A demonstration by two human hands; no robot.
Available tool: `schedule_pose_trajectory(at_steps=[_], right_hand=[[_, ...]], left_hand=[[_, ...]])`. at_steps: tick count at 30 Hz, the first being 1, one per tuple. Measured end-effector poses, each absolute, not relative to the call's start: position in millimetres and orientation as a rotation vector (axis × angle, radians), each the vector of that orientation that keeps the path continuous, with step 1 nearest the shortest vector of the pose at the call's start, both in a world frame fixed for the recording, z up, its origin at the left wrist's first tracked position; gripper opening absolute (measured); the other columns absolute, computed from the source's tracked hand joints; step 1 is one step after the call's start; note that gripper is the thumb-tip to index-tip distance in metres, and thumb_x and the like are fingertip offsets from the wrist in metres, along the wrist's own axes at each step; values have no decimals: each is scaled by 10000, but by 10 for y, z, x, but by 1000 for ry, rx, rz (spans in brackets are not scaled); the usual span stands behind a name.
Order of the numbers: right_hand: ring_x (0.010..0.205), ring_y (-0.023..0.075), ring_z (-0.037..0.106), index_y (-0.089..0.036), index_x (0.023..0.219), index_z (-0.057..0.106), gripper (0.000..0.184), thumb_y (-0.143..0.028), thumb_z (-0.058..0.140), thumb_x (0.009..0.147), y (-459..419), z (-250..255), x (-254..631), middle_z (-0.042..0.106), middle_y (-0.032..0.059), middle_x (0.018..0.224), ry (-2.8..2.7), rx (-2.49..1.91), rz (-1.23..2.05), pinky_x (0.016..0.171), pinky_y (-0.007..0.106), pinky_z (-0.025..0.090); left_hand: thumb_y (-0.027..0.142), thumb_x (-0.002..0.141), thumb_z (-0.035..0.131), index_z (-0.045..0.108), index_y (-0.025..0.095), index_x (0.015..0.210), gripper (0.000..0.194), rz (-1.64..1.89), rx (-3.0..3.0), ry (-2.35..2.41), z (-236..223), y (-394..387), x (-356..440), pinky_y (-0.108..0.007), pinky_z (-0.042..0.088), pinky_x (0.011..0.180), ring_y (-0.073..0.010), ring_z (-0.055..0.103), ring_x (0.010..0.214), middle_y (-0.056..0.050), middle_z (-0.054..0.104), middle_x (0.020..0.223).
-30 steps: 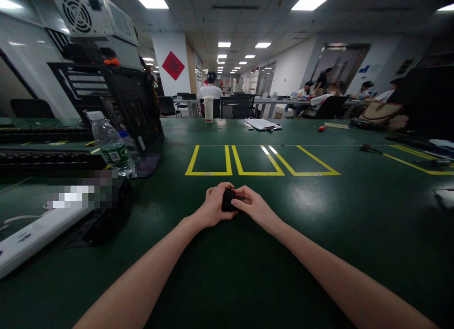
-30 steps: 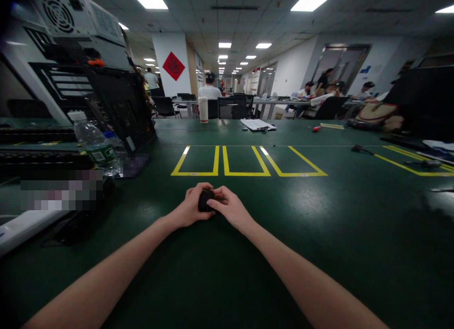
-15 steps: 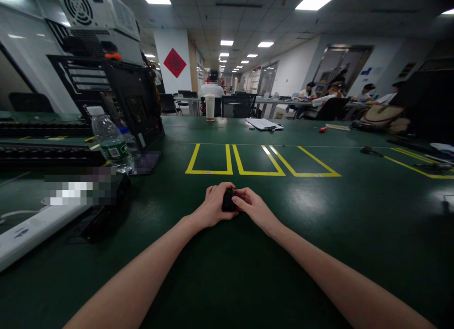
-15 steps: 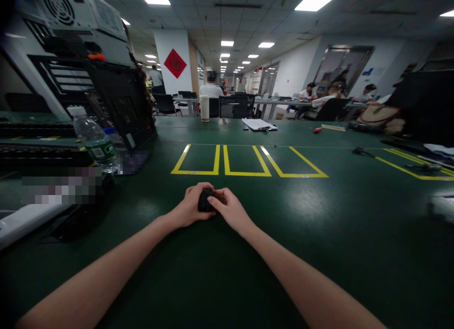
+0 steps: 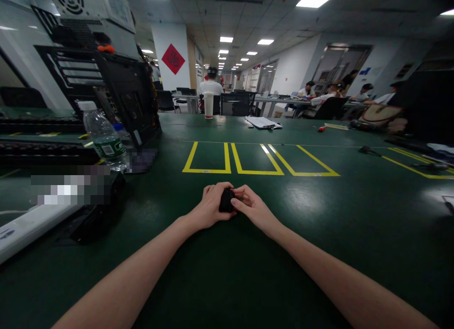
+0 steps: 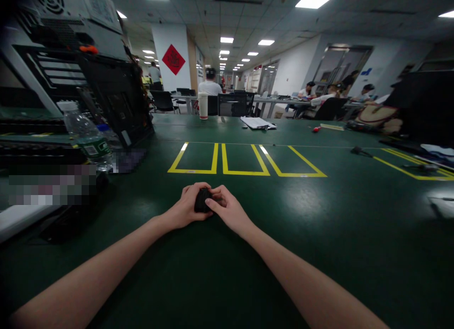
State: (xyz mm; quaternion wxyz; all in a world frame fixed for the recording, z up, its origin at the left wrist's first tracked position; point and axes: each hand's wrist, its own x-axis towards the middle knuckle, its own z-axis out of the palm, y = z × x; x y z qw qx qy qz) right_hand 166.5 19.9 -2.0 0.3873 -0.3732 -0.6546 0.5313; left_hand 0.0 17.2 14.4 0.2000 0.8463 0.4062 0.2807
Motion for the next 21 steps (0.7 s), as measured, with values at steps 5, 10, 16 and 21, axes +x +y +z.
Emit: schedule_pose_trajectory(at_steps=[5, 10, 16, 21], right_hand=[[875, 158, 519, -227, 969, 453, 270, -343, 516, 734, 205, -14, 1660, 500, 24, 966, -1669, -983, 1336, 749, 339, 446], [910, 166, 513, -222, 980, 469, 266, -332, 507, 741, 207, 5, 1674, 490, 30, 995, -1699, -1008, 1353, 780, 352, 437], [919, 152, 511, -240, 953, 453, 248, -277, 541, 724, 199, -15, 1670, 496, 9, 964, -1701, -909, 1359, 795, 333, 434], [875, 151, 522, -228, 918, 459, 203, -320, 507, 744, 223, -43, 1654, 513, 5, 887, -1681, -921, 1334, 763, 329, 440]], left_hand=[[275, 671, 584, 326, 225, 1104, 506, 743, 2360, 1137, 223, 139, -11, -409, 297, 888, -238, 384, 1025, -45, 424, 1080], [282, 677, 578, 330, 230, 1103, 495, 743, 2359, 1130, 234, 131, -14, -413, 305, 881, -241, 384, 1029, -47, 424, 1082], [273, 671, 580, 320, 229, 1109, 512, 774, 2375, 1124, 177, 155, -11, -409, 303, 883, -237, 384, 1018, -43, 424, 1082], [279, 653, 594, 320, 231, 1105, 531, 786, 2383, 1134, 154, 168, -4, -412, 299, 883, -242, 377, 1029, -42, 424, 1086]])
